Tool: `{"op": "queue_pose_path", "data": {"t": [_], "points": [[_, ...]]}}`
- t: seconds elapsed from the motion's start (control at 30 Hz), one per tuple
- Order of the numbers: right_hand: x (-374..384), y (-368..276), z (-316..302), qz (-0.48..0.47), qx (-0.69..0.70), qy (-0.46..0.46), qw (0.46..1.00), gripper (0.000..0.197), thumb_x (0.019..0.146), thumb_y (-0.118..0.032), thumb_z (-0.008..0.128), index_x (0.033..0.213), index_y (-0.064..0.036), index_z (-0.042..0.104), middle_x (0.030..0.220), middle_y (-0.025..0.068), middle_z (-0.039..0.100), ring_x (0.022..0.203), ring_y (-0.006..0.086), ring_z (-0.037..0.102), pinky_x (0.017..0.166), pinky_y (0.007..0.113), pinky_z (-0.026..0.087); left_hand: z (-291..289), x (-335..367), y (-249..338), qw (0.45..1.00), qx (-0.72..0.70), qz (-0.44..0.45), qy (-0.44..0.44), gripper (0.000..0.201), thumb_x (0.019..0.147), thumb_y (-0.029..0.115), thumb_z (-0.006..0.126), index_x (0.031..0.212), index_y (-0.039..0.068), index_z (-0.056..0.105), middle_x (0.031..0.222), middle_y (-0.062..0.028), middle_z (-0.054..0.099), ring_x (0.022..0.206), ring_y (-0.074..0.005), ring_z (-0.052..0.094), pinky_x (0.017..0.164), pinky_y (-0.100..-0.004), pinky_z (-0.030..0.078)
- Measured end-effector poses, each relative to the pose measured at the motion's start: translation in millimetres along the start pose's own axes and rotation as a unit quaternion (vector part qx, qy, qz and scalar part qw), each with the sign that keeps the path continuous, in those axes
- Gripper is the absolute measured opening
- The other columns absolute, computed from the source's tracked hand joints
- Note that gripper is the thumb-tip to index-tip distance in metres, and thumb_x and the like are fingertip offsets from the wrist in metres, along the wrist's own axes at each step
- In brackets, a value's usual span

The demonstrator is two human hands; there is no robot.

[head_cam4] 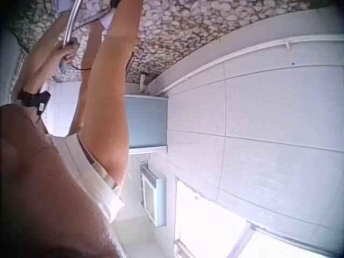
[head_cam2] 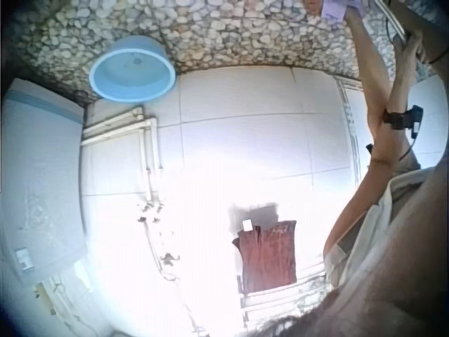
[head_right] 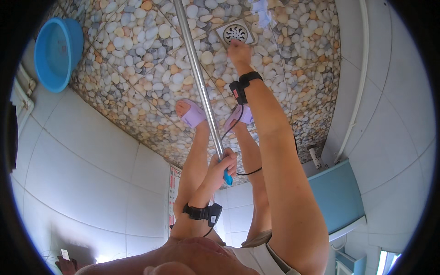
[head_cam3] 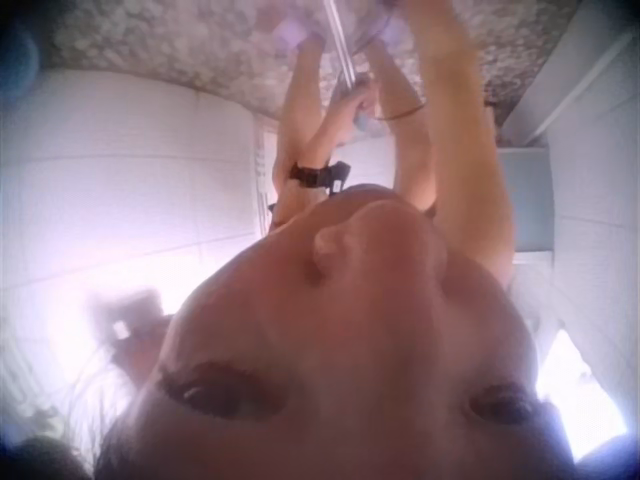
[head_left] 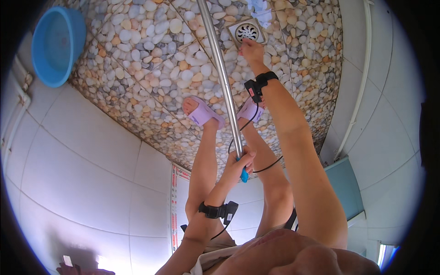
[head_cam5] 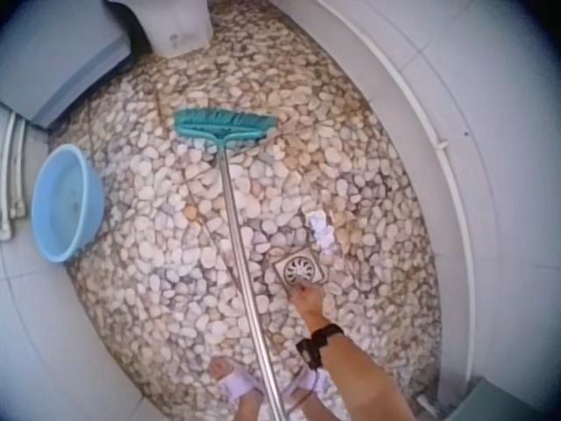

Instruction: The person sweeps the tiled floor using a broom and moves a bucket and a mat aside by hand.

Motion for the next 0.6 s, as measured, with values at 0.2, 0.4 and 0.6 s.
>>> {"op": "queue_pose_path", "data": {"t": [0.2,0.4,0.6], "points": [[-20.0,-15.6,22.6,0.185,0.327,-0.004,0.927,0.016,0.081,-0.013,0.053,0.089,-0.0018,0.061,0.069,0.0066,0.061,0.056,0.0151,0.060,0.041,0.024,0.043,-0.5,0.7,2.1,1.000,0.007,0.005,0.007,0.015,0.085,0.017,0.058,0.077,0.008,0.049,0.057,0.0039,0.041,0.048,-0.0053,0.041,0.043,-0.0204,0.033],[-25.1,-24.4,9.5,0.181,0.382,-0.026,0.906,0.010,0.080,-0.013,0.057,0.084,-0.0042,0.061,0.065,0.0038,0.060,0.050,0.0107,0.055,0.040,0.020,0.040,-2.5,3.6,-0.2,1.000,-0.002,-0.004,0.009,0.016,0.085,0.018,0.059,0.077,0.008,0.049,0.057,0.0042,0.041,0.047,-0.0052,0.040,0.042,-0.0205,0.033],[-31.3,-23.9,-2.0,0.180,0.350,-0.063,0.917,0.013,0.077,-0.017,0.063,0.079,-0.0049,0.064,0.065,0.0019,0.060,0.050,0.0090,0.055,0.042,0.019,0.041,1.8,3.5,1.1,1.000,-0.002,-0.004,0.017,0.019,0.085,0.019,0.059,0.074,0.009,0.048,0.056,0.0048,0.040,0.046,-0.0049,0.040,0.042,-0.0203,0.032]]}}
Point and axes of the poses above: each hand's wrist, its own x-axis towards the middle knuckle, its own z-axis out of the palm, y = z × x, the point moved 6 cm from there along x, towards the middle knuckle
